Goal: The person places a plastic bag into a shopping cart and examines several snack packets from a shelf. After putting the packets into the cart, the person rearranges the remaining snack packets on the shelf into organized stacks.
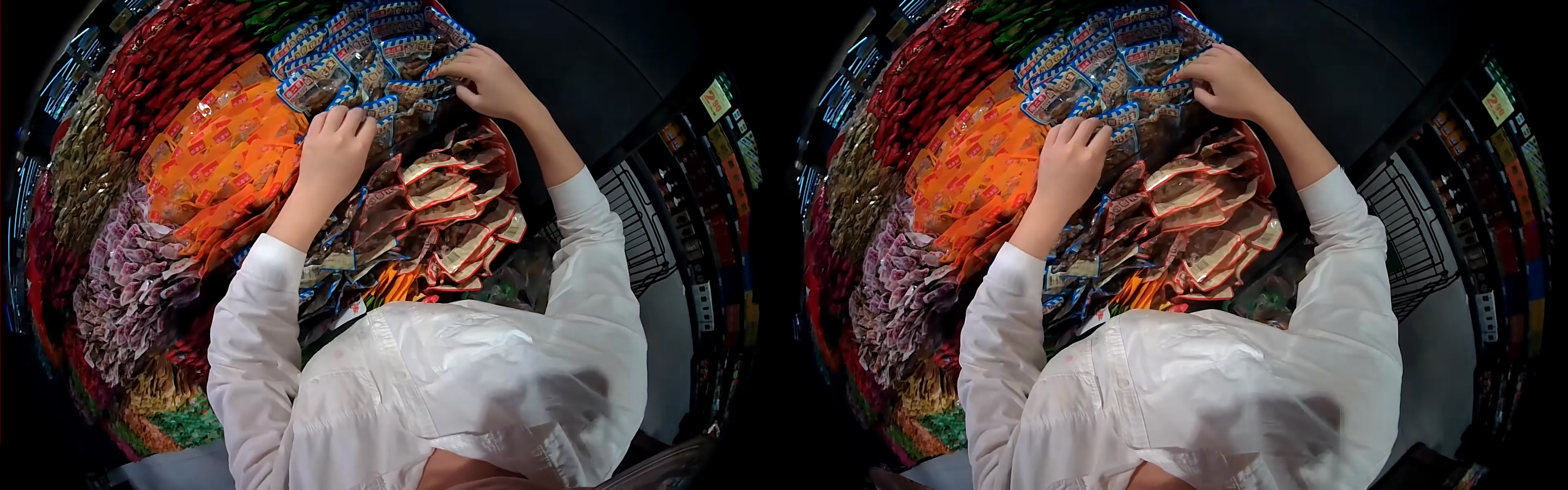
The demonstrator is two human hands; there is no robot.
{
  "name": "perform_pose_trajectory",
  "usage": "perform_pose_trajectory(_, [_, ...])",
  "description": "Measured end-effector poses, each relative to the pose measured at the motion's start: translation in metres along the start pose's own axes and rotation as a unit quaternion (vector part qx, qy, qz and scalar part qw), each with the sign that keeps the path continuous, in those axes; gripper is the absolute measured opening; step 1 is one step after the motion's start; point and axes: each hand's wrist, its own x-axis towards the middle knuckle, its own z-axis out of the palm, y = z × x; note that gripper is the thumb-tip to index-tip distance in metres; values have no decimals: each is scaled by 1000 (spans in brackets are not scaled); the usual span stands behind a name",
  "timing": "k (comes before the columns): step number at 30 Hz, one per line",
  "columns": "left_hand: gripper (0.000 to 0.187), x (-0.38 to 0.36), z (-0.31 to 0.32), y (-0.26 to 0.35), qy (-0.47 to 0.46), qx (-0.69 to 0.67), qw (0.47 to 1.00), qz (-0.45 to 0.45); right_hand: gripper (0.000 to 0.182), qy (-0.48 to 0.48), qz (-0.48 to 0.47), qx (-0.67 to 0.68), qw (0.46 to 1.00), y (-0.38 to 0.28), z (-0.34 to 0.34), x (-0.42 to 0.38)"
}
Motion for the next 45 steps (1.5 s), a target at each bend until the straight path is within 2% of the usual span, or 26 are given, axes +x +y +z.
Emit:
perform_pose_trajectory(1, [23,3,-1,-2,0,1,1000,-3,24,41,4,36,998,-3,0,4])
perform_pose_trajectory(2, [25,7,-1,-5,8,5,1000,-15,27,49,-13,-4,999,-2,-4,10])
perform_pose_trajectory(5, [24,14,5,-12,-15,3,999,-34,27,28,2,-9,1000,11,2,23])
perform_pose_trajectory(6, [22,17,6,-13,-44,23,998,-38,25,-29,29,-11,999,14,1,28])
perform_pose_trajectory(7, [20,19,6,-14,-73,43,996,-41,25,-28,28,-11,999,18,1,35])
perform_pose_trajectory(9, [18,22,9,-19,-66,46,996,-42,24,-152,107,43,982,24,-2,47])
perform_pose_trajectory(14, [13,19,9,-25,-63,23,996,-52,20,-212,95,-24,972,24,-11,61])
perform_pose_trajectory(17, [8,23,-5,-32,-1,-31,997,-73,19,-44,100,-41,993,34,-10,59])
perform_pose_trajectory(19, [5,33,-20,-39,65,-113,983,-132,21,41,120,58,990,25,-40,68])
perform_pose_trajectory(20, [5,39,-31,-44,85,-124,978,-143,19,90,69,58,992,33,-42,69])
perform_pose_trajectory(23, [5,49,-67,-54,128,-212,946,-210,13,187,78,91,975,-4,-83,67])
perform_pose_trajectory(24, [5,46,-72,-50,129,-212,946,-210,13,186,77,91,975,-18,-90,63])
perform_pose_trajectory(26, [4,33,-87,-39,128,-440,844,-278,9,234,108,249,934,-49,-101,53])
perform_pose_trajectory(27, [4,26,-95,-27,128,-440,844,-278,7,223,91,289,927,-63,-101,46])
perform_pose_trajectory(28, [5,19,-102,-10,107,-432,854,-271,18,179,76,207,959,-59,-90,36])
perform_pose_trajectory(29, [7,11,-108,3,87,-423,862,-265,19,181,38,310,932,-65,-75,26])
perform_pose_trajectory(31, [7,-13,-103,16,58,-437,861,-256,17,59,41,452,889,-100,-65,15])
perform_pose_trajectory(33, [9,-31,-107,33,27,-550,769,-324,17,-9,74,585,807,-131,-48,5])
perform_pose_trajectory(35, [10,-47,-112,43,41,-607,695,-382,18,-100,190,681,700,-153,-50,-3])
perform_pose_trajectory(37, [10,-62,-119,49,58,-575,721,-383,23,-102,187,722,658,-169,-48,-7])
perform_pose_trajectory(38, [10,-68,-123,52,73,-543,744,-383,30,-78,187,753,626,-180,-44,-8])
perform_pose_trajectory(39, [10,-72,-125,54,74,-542,744,-383,50,-80,182,818,539,-187,-37,-14])
perform_pose_trajectory(41, [10,-79,-129,57,162,-520,724,-424,78,-51,150,877,454,-210,-36,-24])
perform_pose_trajectory(42, [12,-83,-132,58,194,-501,715,-448,79,-41,109,909,399,-219,-29,-28])
perform_pose_trajectory(43, [12,-83,-132,59,194,-501,714,-448,83,-2,122,890,439,-234,-30,-29])
perform_pose_trajectory(45, [12,-84,-133,61,201,-407,790,-412,77,47,124,829,543,-253,-11,-31])
